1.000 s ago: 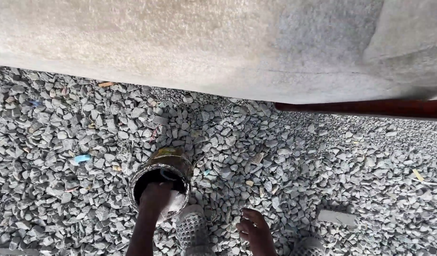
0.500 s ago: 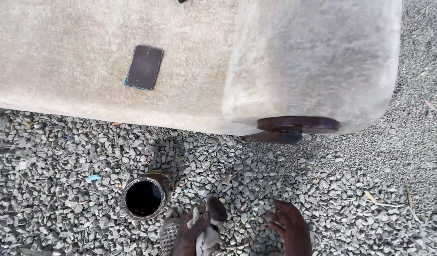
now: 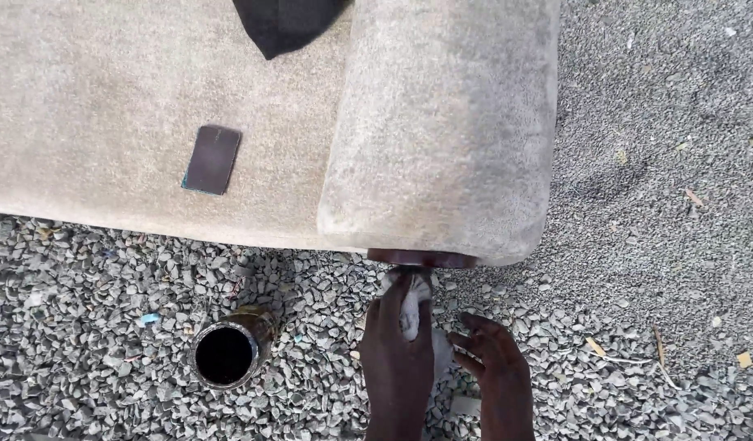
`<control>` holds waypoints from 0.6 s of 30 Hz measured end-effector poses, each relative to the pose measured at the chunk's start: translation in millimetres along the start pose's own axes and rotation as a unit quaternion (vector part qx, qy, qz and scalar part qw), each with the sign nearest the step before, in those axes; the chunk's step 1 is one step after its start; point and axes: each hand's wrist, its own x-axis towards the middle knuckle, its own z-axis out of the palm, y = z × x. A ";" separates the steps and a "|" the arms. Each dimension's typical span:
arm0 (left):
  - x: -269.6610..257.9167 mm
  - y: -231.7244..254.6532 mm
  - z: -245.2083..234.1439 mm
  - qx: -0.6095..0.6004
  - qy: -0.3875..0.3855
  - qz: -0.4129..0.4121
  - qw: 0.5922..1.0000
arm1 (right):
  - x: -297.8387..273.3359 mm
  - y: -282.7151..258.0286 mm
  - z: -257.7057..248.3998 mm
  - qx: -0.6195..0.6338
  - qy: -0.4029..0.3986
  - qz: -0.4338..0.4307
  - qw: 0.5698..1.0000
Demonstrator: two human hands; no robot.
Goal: Applying a dark wood finish or stain to the wooden trim and armrest details of upholstered sofas using a cloth applicator.
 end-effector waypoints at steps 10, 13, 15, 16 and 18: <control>-3.9 9.1 35.8 0.177 0.003 0.035 0.984 | 24.5 14.1 -40.9 0.030 0.045 0.067 0.996; 12.0 5.7 23.1 0.197 0.089 -0.016 0.976 | 32.6 16.8 -53.9 0.015 0.026 0.084 0.996; 15.4 16.2 31.3 0.181 0.118 -0.018 0.976 | 44.7 17.0 -54.5 0.005 0.014 0.077 0.997; 10.5 20.0 34.6 0.166 0.133 -0.024 0.977 | 44.1 20.0 -60.6 -0.007 0.015 0.074 0.997; -2.7 16.2 44.9 0.174 0.098 0.003 0.980 | 43.0 14.4 -57.8 -0.012 0.021 0.079 0.997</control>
